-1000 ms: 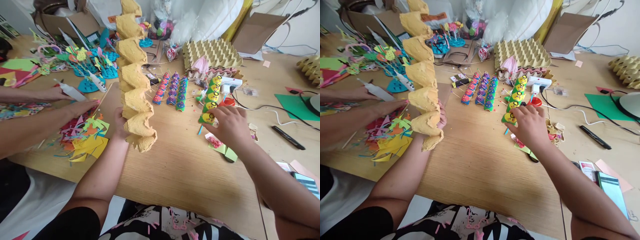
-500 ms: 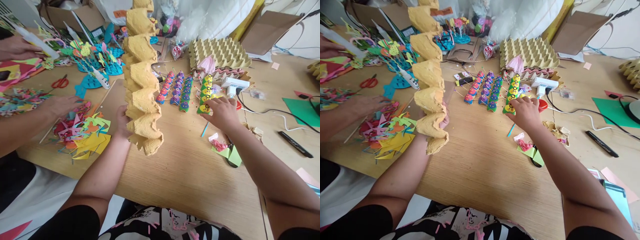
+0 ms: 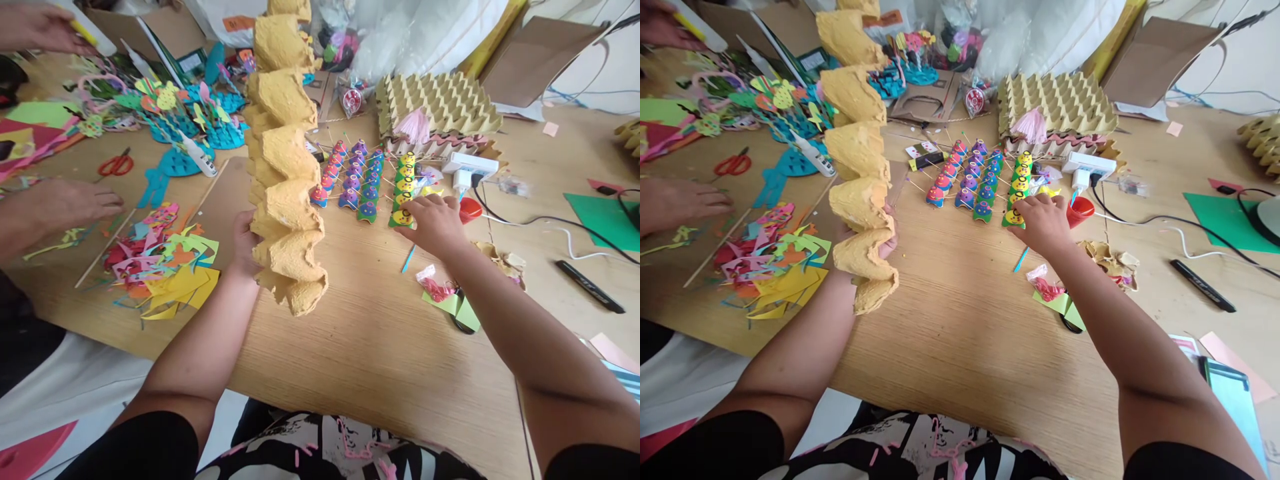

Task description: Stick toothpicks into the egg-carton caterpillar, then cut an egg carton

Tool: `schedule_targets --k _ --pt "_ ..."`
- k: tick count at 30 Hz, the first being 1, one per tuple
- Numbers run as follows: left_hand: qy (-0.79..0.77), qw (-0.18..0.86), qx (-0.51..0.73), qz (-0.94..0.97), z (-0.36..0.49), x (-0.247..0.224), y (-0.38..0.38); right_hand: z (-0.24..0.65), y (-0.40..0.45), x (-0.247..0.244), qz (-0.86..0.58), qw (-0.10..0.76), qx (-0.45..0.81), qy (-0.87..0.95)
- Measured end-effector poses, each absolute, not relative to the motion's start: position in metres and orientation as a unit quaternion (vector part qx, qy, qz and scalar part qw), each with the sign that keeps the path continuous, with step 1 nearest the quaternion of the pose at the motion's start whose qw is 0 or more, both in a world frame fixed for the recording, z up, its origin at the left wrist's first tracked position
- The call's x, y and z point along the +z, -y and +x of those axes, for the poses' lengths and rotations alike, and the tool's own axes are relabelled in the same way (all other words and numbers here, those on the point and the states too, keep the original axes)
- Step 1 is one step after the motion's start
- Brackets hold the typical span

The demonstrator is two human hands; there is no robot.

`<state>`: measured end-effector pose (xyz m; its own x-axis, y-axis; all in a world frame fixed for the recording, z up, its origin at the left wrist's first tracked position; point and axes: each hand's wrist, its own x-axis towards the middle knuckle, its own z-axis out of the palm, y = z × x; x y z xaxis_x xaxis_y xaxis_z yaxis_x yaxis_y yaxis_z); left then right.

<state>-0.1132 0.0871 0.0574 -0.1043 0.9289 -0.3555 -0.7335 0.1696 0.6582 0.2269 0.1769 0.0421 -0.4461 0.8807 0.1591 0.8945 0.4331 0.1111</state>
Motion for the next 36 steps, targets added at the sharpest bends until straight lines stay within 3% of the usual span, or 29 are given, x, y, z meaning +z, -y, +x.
schedule_targets --k 23,36 --pt "-0.419 0.637 0.632 0.141 -0.114 0.05 -0.085 0.218 -0.181 0.03 -0.513 0.041 -0.089 0.853" --pt "-0.379 0.648 0.643 0.152 -0.117 0.043 -0.086 0.217 -0.178 0.024 -0.506 0.09 -0.087 0.853"
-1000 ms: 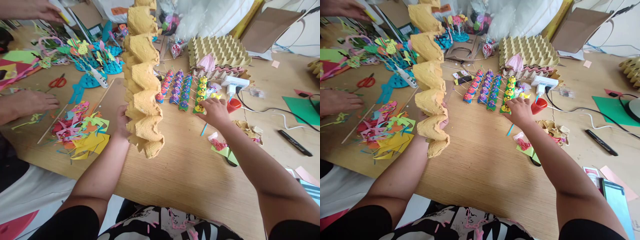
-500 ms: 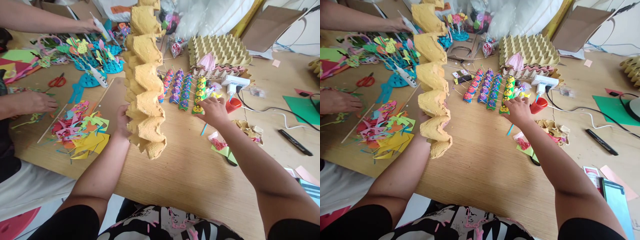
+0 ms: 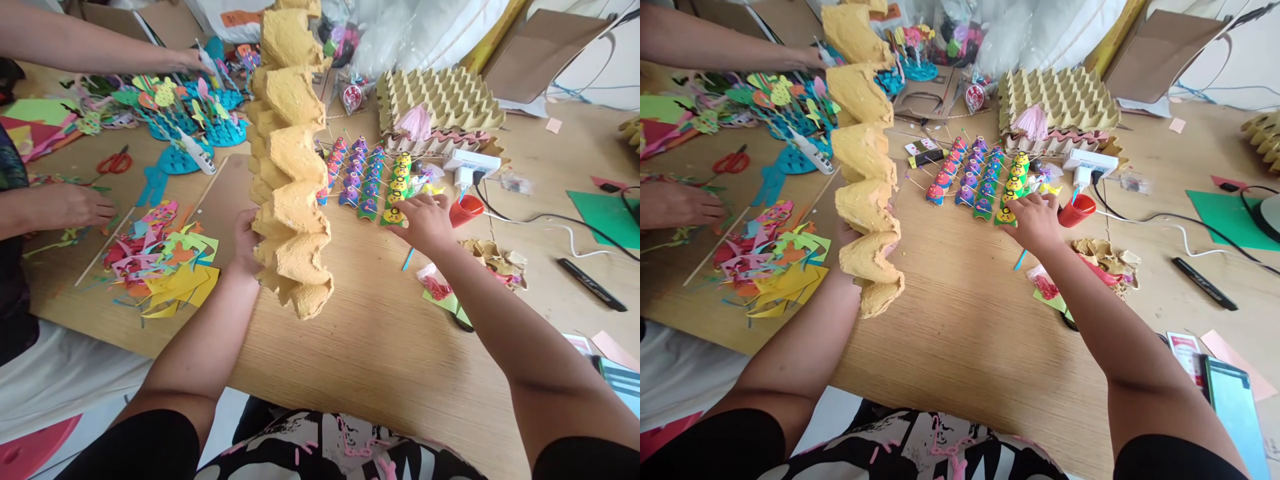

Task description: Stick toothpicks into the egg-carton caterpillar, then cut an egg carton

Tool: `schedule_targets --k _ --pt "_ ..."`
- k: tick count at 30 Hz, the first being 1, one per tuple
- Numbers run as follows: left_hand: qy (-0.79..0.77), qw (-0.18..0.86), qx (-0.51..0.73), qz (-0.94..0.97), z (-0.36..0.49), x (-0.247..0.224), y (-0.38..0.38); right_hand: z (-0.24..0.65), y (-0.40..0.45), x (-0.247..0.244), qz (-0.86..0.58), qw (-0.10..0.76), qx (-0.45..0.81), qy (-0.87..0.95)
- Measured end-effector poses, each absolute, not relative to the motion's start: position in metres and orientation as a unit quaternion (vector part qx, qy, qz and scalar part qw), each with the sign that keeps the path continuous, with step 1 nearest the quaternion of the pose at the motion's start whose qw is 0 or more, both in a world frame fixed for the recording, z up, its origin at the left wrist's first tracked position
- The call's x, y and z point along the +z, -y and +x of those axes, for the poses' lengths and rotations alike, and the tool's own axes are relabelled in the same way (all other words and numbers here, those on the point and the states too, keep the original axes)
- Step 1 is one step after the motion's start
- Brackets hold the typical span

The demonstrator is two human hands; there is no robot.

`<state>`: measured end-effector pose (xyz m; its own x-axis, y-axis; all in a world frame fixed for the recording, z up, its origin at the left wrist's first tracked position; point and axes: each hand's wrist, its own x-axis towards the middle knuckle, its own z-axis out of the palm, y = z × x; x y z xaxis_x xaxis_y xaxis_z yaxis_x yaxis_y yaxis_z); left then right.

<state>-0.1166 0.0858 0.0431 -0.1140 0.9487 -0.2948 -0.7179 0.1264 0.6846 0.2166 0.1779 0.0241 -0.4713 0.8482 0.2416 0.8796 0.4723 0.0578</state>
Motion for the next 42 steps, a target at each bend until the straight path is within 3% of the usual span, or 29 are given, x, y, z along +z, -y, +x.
schedule_targets --k 27,37,42 --pt "-0.412 0.636 0.637 0.143 -0.119 0.039 -0.088 0.212 -0.179 0.019 -0.52 0.073 -0.102 0.845" --pt "-0.414 0.637 0.634 0.144 -0.115 0.045 -0.086 0.219 -0.158 0.032 -0.513 0.113 -0.12 0.842" --pt "-0.385 0.641 0.646 0.151 -0.119 0.037 -0.087 0.227 -0.122 0.039 -0.526 0.177 -0.113 0.824"
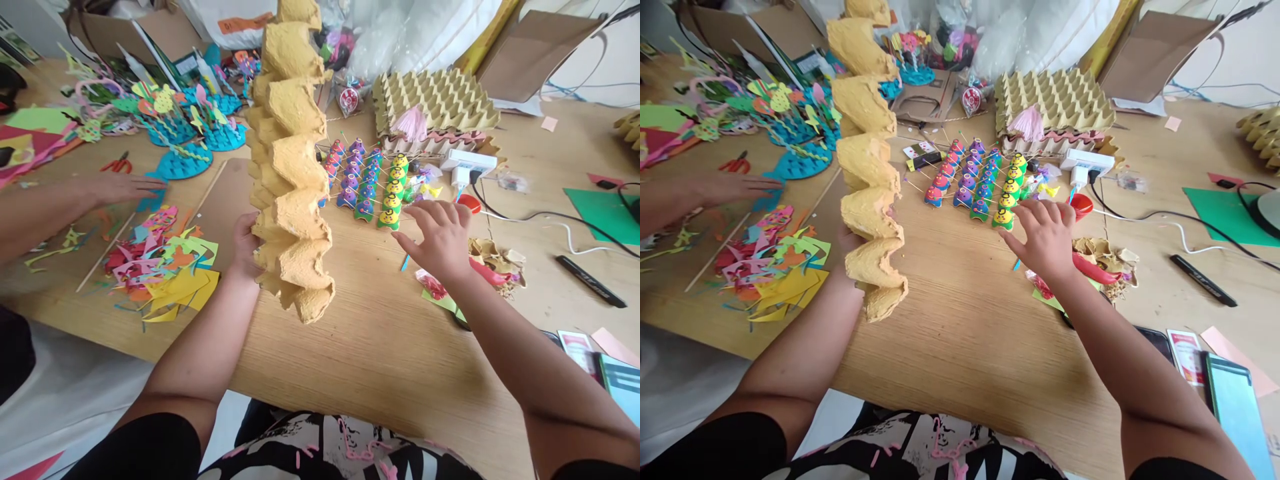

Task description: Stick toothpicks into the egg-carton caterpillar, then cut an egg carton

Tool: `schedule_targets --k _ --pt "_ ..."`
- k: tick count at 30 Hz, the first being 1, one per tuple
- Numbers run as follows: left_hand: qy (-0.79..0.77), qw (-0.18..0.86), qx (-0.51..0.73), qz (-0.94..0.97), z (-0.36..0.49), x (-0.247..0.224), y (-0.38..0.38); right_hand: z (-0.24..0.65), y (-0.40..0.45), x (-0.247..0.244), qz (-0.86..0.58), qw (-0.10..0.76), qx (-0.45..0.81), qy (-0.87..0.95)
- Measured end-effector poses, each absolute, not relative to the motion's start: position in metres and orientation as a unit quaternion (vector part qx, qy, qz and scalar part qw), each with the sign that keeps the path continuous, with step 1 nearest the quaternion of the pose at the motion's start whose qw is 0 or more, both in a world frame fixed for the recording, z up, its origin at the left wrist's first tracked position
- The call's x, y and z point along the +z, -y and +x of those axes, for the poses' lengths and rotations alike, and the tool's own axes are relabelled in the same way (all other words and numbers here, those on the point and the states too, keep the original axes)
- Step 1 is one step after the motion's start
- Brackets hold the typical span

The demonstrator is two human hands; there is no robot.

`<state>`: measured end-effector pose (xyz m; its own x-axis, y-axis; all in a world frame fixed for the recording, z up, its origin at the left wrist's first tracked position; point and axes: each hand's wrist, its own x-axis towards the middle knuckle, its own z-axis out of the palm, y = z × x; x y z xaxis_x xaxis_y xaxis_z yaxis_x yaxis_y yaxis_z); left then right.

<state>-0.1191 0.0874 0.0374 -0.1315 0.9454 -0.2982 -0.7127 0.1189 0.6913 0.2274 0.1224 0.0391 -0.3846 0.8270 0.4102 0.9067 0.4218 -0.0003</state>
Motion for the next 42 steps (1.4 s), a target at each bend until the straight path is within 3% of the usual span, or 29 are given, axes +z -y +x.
schedule_targets --k 4,10,13,21,27,37,42 --pt "-0.371 0.65 0.637 0.184 -0.127 0.025 -0.089 0.222 -0.082 0.037 -0.507 0.278 -0.013 0.816" --pt "-0.366 0.681 0.567 0.285 -0.126 0.011 -0.089 0.202 -0.032 0.021 -0.447 0.394 0.432 0.677" --pt "-0.37 0.69 0.527 0.331 -0.116 0.012 -0.086 0.194 -0.022 0.017 -0.411 0.435 0.574 0.56" --pt "-0.325 0.694 0.39 0.511 -0.105 0.013 -0.078 0.197 -0.019 0.024 -0.462 0.464 0.559 0.509" --pt "-0.313 0.732 0.357 0.488 -0.108 0.002 -0.085 0.201 -0.021 0.019 -0.455 0.458 0.603 0.468" --pt "-0.325 0.665 0.491 0.46 -0.099 0.0 -0.089 0.206 -0.03 0.024 -0.431 0.431 0.647 0.459" --pt "-0.381 0.501 0.584 0.513 -0.102 -0.005 -0.099 0.209 -0.036 0.023 -0.416 0.436 0.662 0.445"
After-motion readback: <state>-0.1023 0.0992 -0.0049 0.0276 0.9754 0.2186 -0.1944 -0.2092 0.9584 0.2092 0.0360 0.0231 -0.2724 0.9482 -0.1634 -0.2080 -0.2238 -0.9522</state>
